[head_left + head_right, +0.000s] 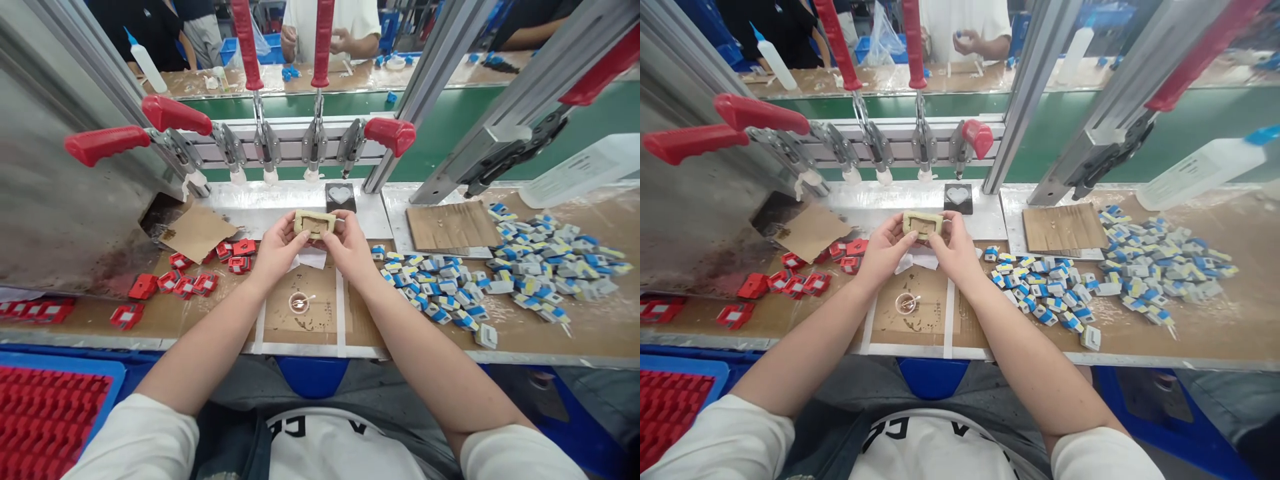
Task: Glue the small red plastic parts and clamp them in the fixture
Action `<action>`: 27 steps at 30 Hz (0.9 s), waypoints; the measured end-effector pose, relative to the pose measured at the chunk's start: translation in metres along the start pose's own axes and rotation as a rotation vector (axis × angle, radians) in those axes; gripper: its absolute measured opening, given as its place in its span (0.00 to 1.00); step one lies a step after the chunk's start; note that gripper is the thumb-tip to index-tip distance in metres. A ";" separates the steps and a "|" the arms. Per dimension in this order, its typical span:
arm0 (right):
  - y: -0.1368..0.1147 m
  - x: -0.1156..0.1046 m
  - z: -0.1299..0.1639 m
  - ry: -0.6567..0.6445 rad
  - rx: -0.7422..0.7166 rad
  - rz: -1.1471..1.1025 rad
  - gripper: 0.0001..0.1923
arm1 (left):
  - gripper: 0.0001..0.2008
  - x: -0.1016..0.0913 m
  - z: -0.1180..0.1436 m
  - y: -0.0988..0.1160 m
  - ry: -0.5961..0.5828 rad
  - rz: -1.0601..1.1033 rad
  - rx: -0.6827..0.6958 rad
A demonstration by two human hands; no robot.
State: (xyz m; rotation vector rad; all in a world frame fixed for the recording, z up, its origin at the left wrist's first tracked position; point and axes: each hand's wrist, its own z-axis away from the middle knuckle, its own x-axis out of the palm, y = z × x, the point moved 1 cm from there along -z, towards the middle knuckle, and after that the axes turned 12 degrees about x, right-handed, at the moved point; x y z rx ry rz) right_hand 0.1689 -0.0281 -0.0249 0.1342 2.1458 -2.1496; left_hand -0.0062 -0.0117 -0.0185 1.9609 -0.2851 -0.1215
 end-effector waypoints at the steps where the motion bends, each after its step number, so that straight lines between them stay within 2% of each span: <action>1: -0.003 -0.002 0.001 0.008 -0.035 0.061 0.23 | 0.29 -0.001 0.001 0.002 -0.021 -0.052 0.016; 5: -0.014 -0.011 0.002 -0.043 -0.195 0.257 0.23 | 0.30 -0.005 0.006 0.010 -0.141 -0.298 0.082; 8: -0.016 -0.014 0.001 -0.088 -0.289 0.303 0.19 | 0.30 -0.008 0.007 0.017 -0.194 -0.367 0.128; 10: -0.015 -0.014 0.000 -0.093 -0.302 0.309 0.19 | 0.31 -0.009 0.006 0.019 -0.219 -0.375 0.151; 16: -0.012 -0.013 0.001 -0.138 -0.236 0.295 0.21 | 0.31 -0.013 0.003 0.023 -0.314 -0.396 0.171; 21: -0.012 -0.013 0.002 -0.130 -0.180 0.249 0.22 | 0.28 -0.016 0.001 0.027 -0.312 -0.420 0.117; 25: -0.007 -0.010 0.000 -0.140 -0.031 0.074 0.22 | 0.24 -0.017 0.000 0.031 -0.301 -0.434 0.105; 27: -0.002 -0.008 -0.002 -0.084 0.046 -0.066 0.26 | 0.23 -0.017 -0.001 0.033 -0.272 -0.400 0.063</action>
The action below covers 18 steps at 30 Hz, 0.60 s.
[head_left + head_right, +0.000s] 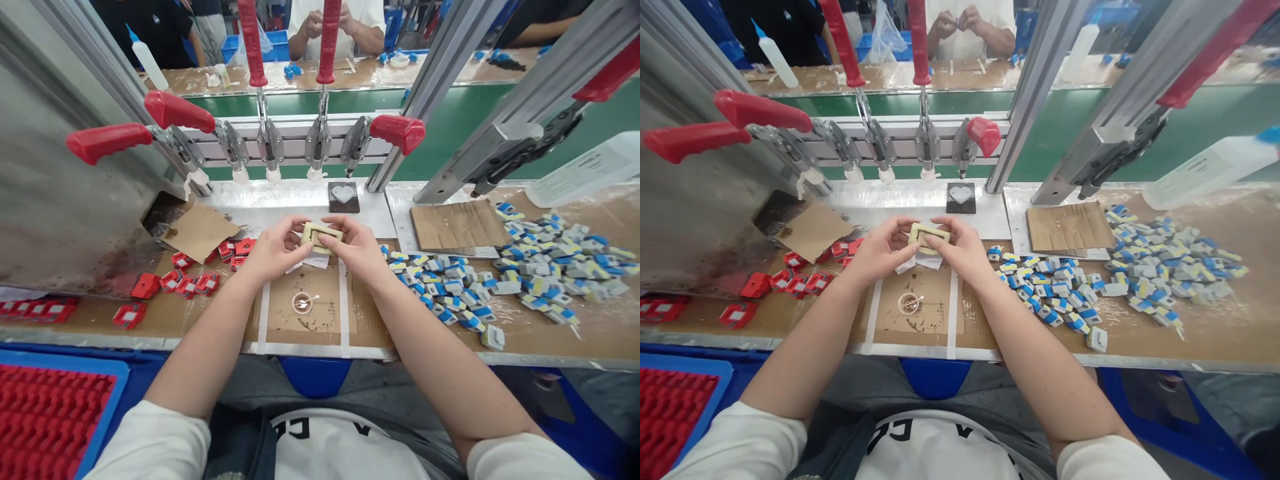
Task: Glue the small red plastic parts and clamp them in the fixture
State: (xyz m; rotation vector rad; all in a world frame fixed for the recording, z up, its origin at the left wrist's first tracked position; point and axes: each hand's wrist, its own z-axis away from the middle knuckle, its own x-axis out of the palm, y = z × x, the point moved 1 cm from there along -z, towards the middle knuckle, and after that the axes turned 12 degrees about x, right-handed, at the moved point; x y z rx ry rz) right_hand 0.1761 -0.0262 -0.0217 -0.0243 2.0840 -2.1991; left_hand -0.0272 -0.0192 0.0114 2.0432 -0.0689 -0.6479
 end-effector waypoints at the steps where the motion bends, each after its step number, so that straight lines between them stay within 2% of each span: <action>1: 0.002 0.001 -0.001 0.039 0.020 -0.064 0.27 | 0.22 0.000 0.000 0.001 0.007 0.024 -0.024; 3: 0.003 0.004 -0.001 0.100 0.041 -0.145 0.28 | 0.21 -0.001 0.000 0.002 0.007 0.053 -0.054; 5: 0.002 0.005 0.000 0.107 0.060 -0.168 0.27 | 0.20 -0.001 0.001 0.002 -0.003 0.065 -0.069; 11: -0.009 0.005 0.004 0.004 0.060 -0.187 0.26 | 0.22 0.003 0.000 -0.004 0.039 0.265 -0.188; 15: -0.009 0.005 0.005 -0.051 0.006 -0.142 0.27 | 0.26 0.006 -0.002 -0.007 0.108 0.329 -0.174; 18: -0.011 0.004 0.007 -0.097 0.014 -0.051 0.30 | 0.30 0.006 -0.002 -0.007 0.098 0.330 -0.160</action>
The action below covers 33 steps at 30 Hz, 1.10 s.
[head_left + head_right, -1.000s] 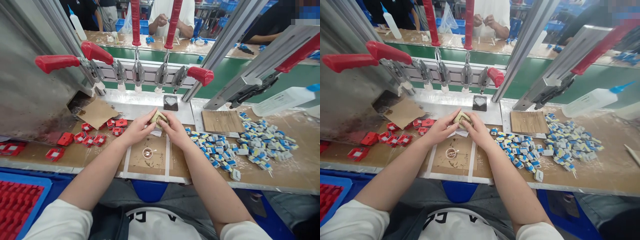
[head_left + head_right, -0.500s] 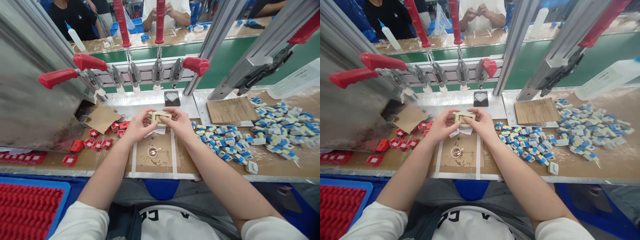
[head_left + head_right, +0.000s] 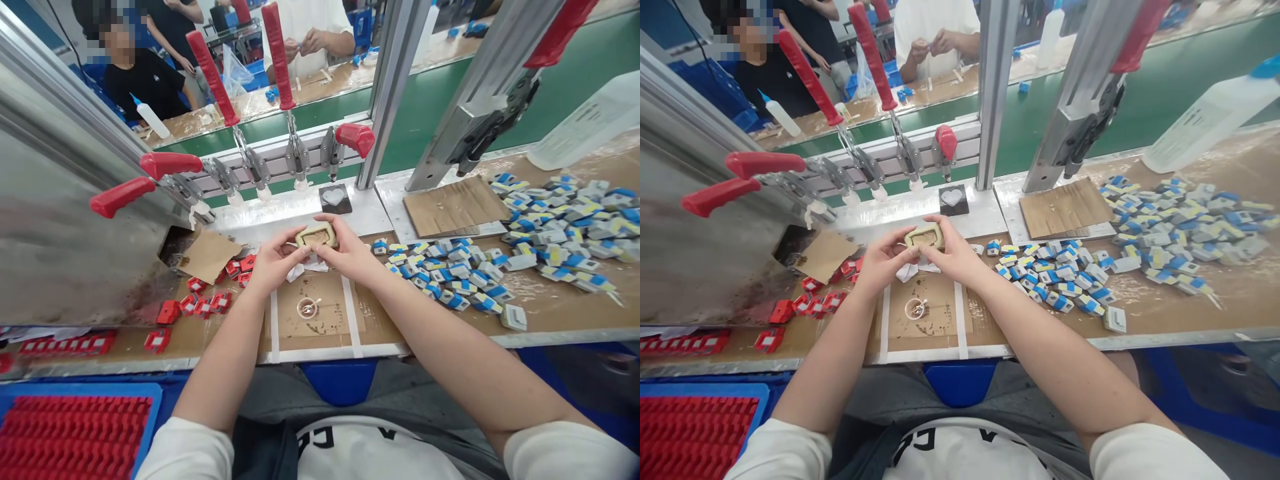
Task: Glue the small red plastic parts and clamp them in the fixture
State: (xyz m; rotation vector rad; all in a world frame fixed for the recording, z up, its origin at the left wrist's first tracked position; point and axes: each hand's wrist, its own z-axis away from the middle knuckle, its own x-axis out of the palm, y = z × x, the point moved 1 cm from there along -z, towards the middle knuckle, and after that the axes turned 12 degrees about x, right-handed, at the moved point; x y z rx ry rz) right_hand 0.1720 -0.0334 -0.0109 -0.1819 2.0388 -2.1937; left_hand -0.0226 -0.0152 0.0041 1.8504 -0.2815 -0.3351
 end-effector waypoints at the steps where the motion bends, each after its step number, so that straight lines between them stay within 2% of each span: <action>1: -0.001 0.000 0.001 -0.014 0.001 0.012 0.29 | 0.30 -0.001 0.000 0.000 -0.006 -0.002 -0.001; 10: -0.007 -0.001 0.004 -0.013 -0.087 0.153 0.27 | 0.32 0.000 0.001 -0.011 0.014 0.043 -0.036; 16: -0.004 0.000 0.004 0.033 -0.170 0.302 0.26 | 0.28 0.005 0.002 -0.006 0.046 0.100 -0.084; 23: 0.000 0.005 0.004 0.058 -0.171 0.336 0.25 | 0.24 0.013 0.003 0.000 0.088 0.076 -0.113; 30: 0.007 0.010 0.004 0.103 -0.243 0.358 0.24 | 0.21 0.018 0.006 -0.004 0.111 -0.032 -0.105; 33: 0.006 0.009 0.003 0.097 -0.224 0.358 0.24 | 0.20 0.019 0.005 -0.005 0.129 -0.067 -0.111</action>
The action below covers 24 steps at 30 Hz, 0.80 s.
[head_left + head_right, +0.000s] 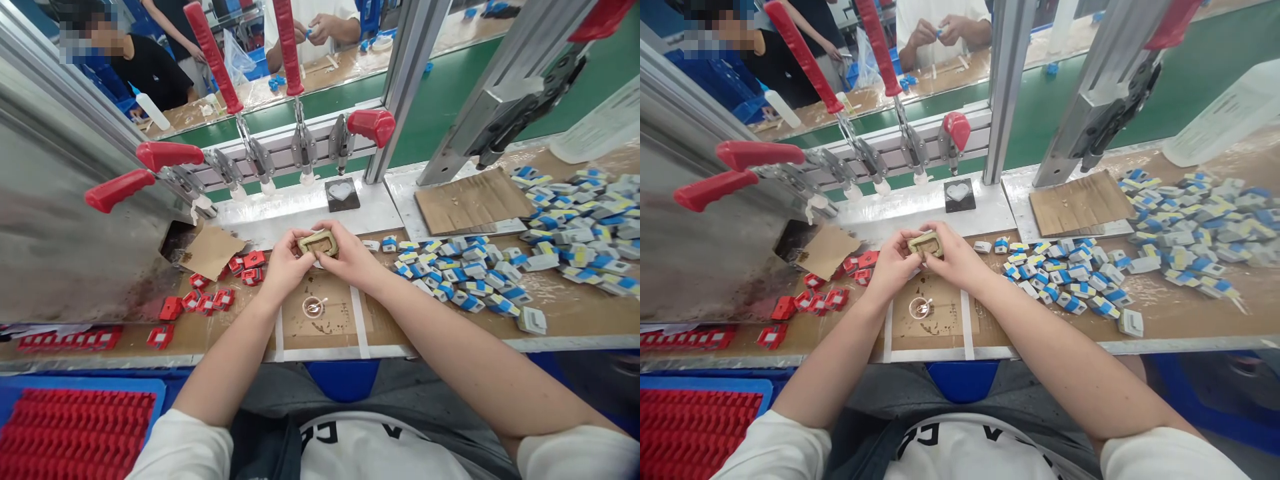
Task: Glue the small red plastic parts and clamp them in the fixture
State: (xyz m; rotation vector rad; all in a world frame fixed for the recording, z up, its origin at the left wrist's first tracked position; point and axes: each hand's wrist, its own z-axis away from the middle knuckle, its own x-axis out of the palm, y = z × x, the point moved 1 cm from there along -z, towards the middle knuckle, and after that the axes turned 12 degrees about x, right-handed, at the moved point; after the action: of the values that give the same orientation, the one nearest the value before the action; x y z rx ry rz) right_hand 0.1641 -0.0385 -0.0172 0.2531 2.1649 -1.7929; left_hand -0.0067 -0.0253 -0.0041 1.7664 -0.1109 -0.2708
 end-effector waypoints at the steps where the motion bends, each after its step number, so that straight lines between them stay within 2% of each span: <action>1: 0.000 -0.001 -0.001 -0.012 0.023 -0.010 0.24 | 0.20 0.000 -0.001 0.000 -0.002 0.002 -0.005; 5: 0.005 -0.002 -0.004 -0.055 0.131 -0.139 0.29 | 0.19 -0.003 -0.005 0.003 -0.018 0.068 -0.037; 10: 0.010 0.000 -0.004 -0.105 0.155 -0.297 0.32 | 0.20 -0.004 -0.007 0.000 -0.004 0.204 -0.070; 13: 0.008 0.000 -0.001 -0.087 0.153 -0.191 0.32 | 0.19 -0.003 -0.007 -0.004 -0.049 0.256 -0.091; 17: 0.002 -0.002 0.002 -0.041 0.107 -0.025 0.31 | 0.16 -0.003 -0.005 -0.009 -0.045 0.198 -0.075; 24: -0.003 -0.003 0.002 -0.040 0.063 0.015 0.31 | 0.14 -0.003 -0.004 -0.008 -0.042 0.140 -0.036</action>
State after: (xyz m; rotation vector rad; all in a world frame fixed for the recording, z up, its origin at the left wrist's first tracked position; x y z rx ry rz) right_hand 0.1666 -0.0410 -0.0140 0.2460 2.0762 -1.8439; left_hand -0.0091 -0.0195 -0.0108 1.7089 -0.2568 -0.2073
